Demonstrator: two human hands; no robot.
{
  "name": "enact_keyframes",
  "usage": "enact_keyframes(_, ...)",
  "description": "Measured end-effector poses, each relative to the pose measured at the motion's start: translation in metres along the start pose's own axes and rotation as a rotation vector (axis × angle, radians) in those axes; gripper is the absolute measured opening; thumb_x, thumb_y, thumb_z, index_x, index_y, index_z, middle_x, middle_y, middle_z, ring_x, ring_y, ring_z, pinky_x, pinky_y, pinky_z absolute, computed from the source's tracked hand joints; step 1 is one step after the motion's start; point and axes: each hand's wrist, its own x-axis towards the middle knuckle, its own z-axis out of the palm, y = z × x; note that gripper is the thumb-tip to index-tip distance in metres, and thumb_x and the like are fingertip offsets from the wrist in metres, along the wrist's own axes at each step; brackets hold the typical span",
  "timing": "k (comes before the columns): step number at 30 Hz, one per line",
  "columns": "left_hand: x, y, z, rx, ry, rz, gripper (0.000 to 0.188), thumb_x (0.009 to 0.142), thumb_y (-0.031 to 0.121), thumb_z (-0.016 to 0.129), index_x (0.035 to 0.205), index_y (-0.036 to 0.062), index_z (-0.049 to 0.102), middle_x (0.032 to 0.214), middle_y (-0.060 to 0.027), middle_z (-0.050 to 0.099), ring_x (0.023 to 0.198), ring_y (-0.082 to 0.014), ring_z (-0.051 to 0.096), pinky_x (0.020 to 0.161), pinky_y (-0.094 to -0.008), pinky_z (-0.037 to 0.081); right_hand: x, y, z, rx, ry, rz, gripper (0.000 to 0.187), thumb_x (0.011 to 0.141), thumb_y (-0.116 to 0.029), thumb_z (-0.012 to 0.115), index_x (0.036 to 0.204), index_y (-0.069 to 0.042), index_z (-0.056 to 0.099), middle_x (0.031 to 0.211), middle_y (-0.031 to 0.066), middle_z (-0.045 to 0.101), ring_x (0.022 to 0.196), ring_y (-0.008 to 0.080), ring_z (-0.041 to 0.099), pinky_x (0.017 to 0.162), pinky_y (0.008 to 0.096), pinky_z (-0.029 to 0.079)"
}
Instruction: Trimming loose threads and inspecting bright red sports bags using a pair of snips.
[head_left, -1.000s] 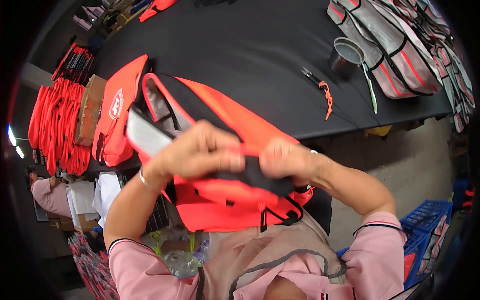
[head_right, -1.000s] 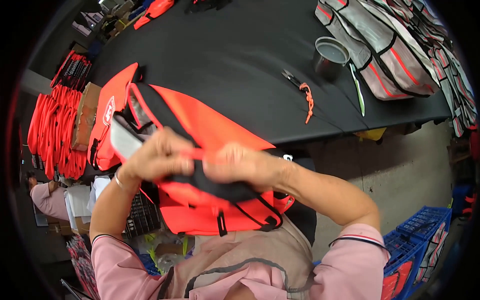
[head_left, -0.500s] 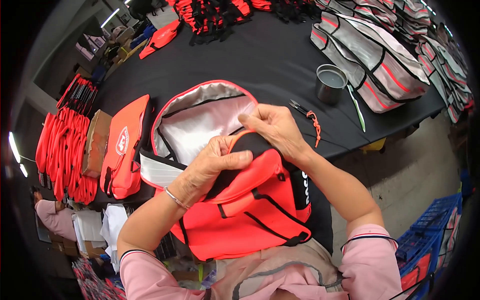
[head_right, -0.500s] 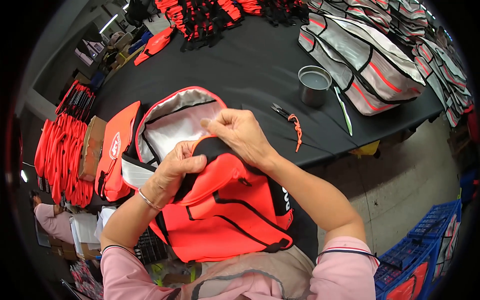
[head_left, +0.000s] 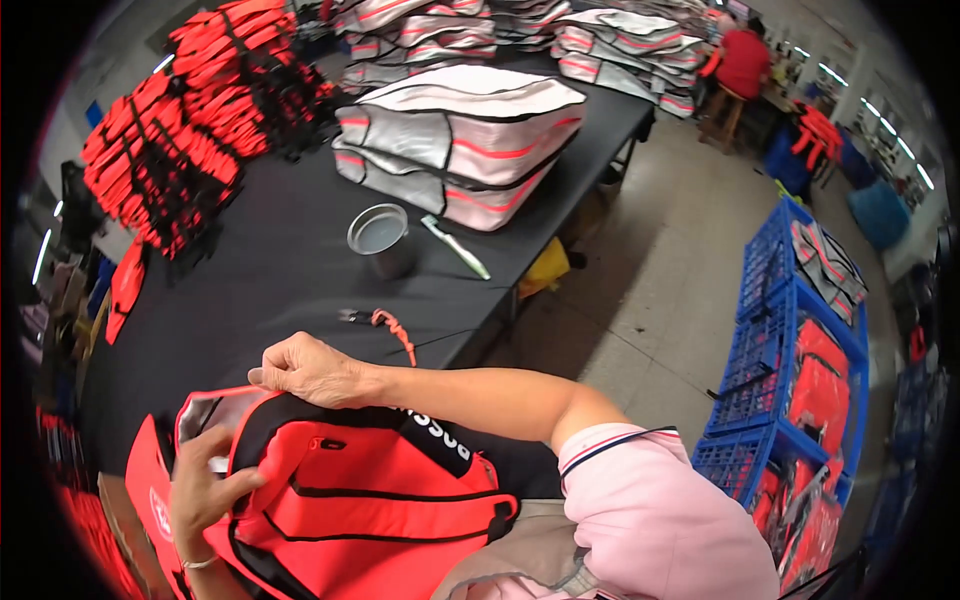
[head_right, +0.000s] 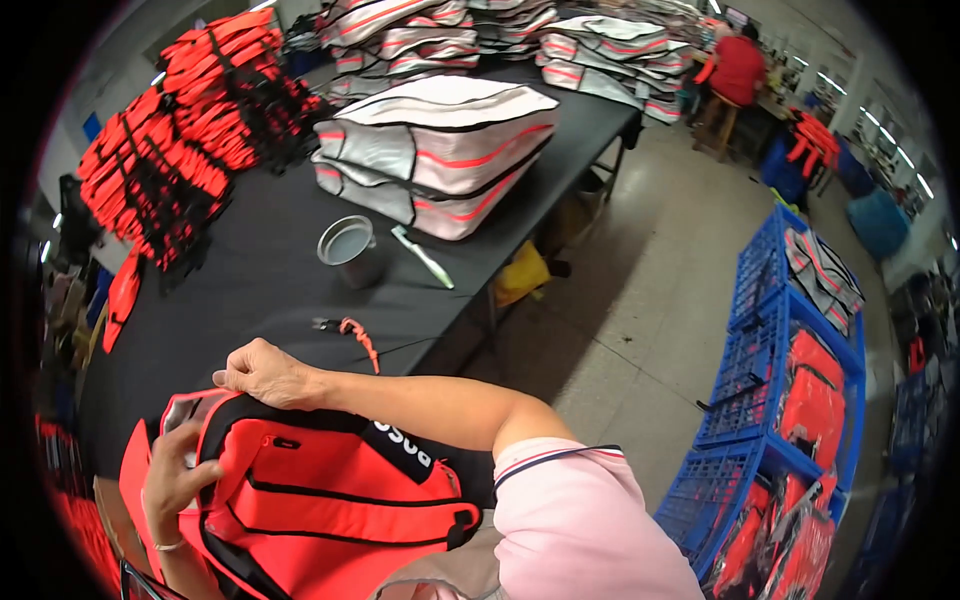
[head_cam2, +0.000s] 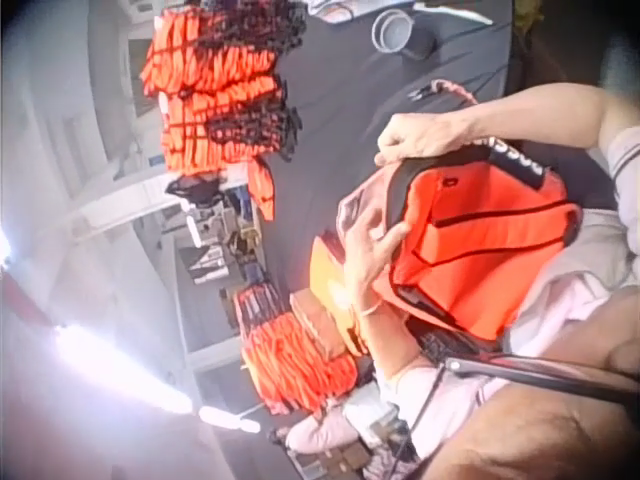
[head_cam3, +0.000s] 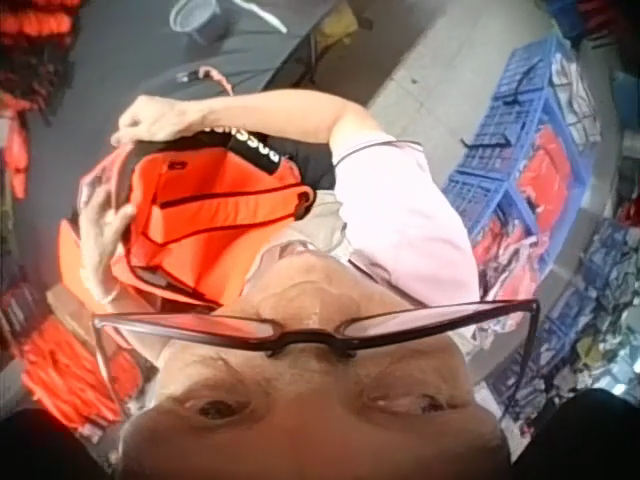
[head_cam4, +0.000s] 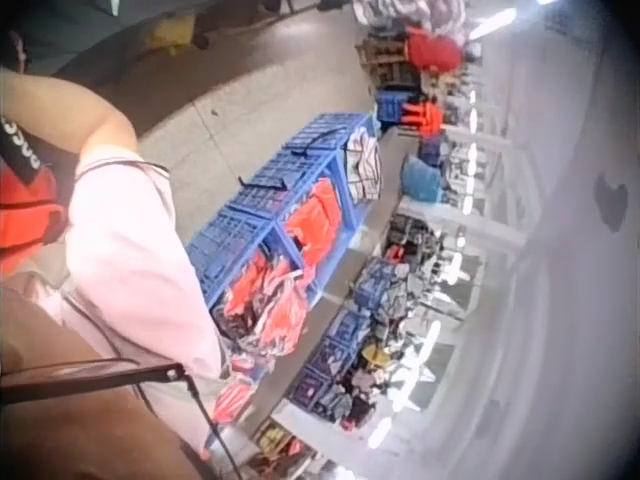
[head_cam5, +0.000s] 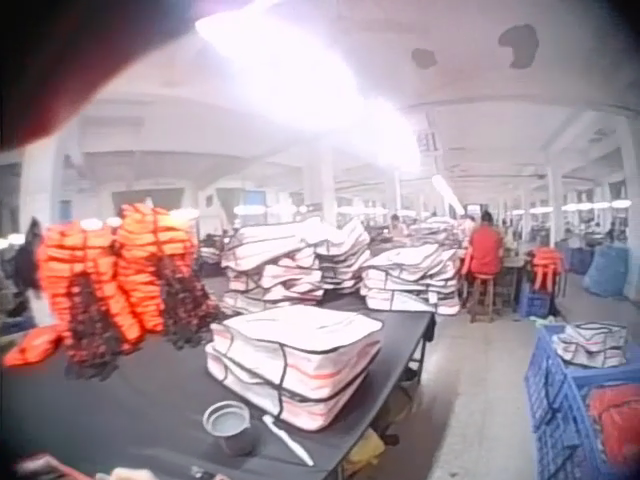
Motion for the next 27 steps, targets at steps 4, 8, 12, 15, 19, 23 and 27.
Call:
enact_keyframes(4,-0.032,-0.089,-0.033,0.151,0.164,0.105,0.074,0.066,0.040,0.084,0.122,-0.0005,0.059,0.123,-0.0135,0.062,0.118,-0.0239,0.056,0.101,-0.0354,0.043,-0.009,-0.002,-0.029,0.156,0.043,0.039,0.051,0.097,-0.044,0.059,0.064,-0.006,0.048,0.062,-0.0082,0.037,0.060,0.0034,0.031,0.051,0.0259,0.029)
enact_keyframes(8,-0.055,-0.200,-0.031,-0.067,0.311,0.104,0.066,0.083,0.037,0.069,0.136,0.0026,0.050,0.139,-0.0126,0.051,0.128,-0.0239,0.049,0.107,-0.0363,0.039,-0.005,-0.004,-0.022,0.187,-0.011,0.040,0.050,0.097,-0.045,0.059,0.065,-0.007,0.050,0.063,-0.0086,0.038,0.060,0.0029,0.031,0.051,0.0248,0.029)
enact_keyframes(12,-0.059,-0.265,-0.007,-0.385,0.469,-0.082,0.055,0.101,0.033,0.050,0.146,0.0050,0.039,0.148,-0.0103,0.041,0.131,-0.0236,0.045,0.109,-0.0369,0.037,0.003,0.001,-0.019,0.222,-0.006,0.060,0.047,0.096,-0.043,0.061,0.067,-0.007,0.054,0.063,-0.0085,0.042,0.061,0.0020,0.035,0.052,0.0231,0.032)
enact_keyframes(15,-0.049,-0.270,0.007,-0.607,0.754,0.098,0.061,0.098,0.044,0.054,0.142,0.0027,0.043,0.134,-0.0106,0.052,0.123,-0.0228,0.050,0.105,-0.0363,0.042,0.021,0.022,-0.038,0.063,0.204,-0.018,0.043,0.094,-0.037,0.064,0.067,-0.004,0.060,0.065,-0.0057,0.053,0.064,0.0037,0.045,0.057,0.0243,0.040)
enact_keyframes(19,-0.044,-0.226,-0.012,-0.253,0.792,-0.050,0.042,0.102,0.034,0.049,0.126,0.0003,0.055,0.125,-0.0103,0.058,0.110,-0.0197,0.056,0.095,-0.0342,0.045,0.048,-0.007,-0.089,-0.878,0.523,0.013,0.035,0.086,-0.036,0.066,0.075,-0.003,0.067,0.067,0.0117,0.067,0.065,0.0283,0.066,0.064,0.0387,0.052)
enact_keyframes(23,-0.082,-0.197,-0.022,0.356,1.018,-0.041,0.027,0.096,0.006,0.048,0.120,-0.0012,0.058,0.110,-0.0117,0.061,0.109,-0.0265,0.057,0.098,-0.0357,0.042,0.070,-0.105,0.041,-1.214,0.178,-0.659,0.026,0.077,-0.030,0.068,0.073,-0.005,0.067,0.076,0.0122,0.067,0.080,0.0348,0.066,0.069,0.0445,0.052)
enact_keyframes(27,-0.050,-0.132,0.001,0.007,1.066,0.122,0.030,0.087,0.009,0.055,0.114,-0.0025,0.062,0.116,-0.0124,0.064,0.107,-0.0208,0.061,0.093,-0.0330,0.047,0.057,-0.037,0.159,-1.333,0.052,-0.688,0.022,0.074,-0.023,0.065,0.086,-0.006,0.072,0.091,0.0095,0.063,0.094,0.0275,0.056,0.083,0.0458,0.042)
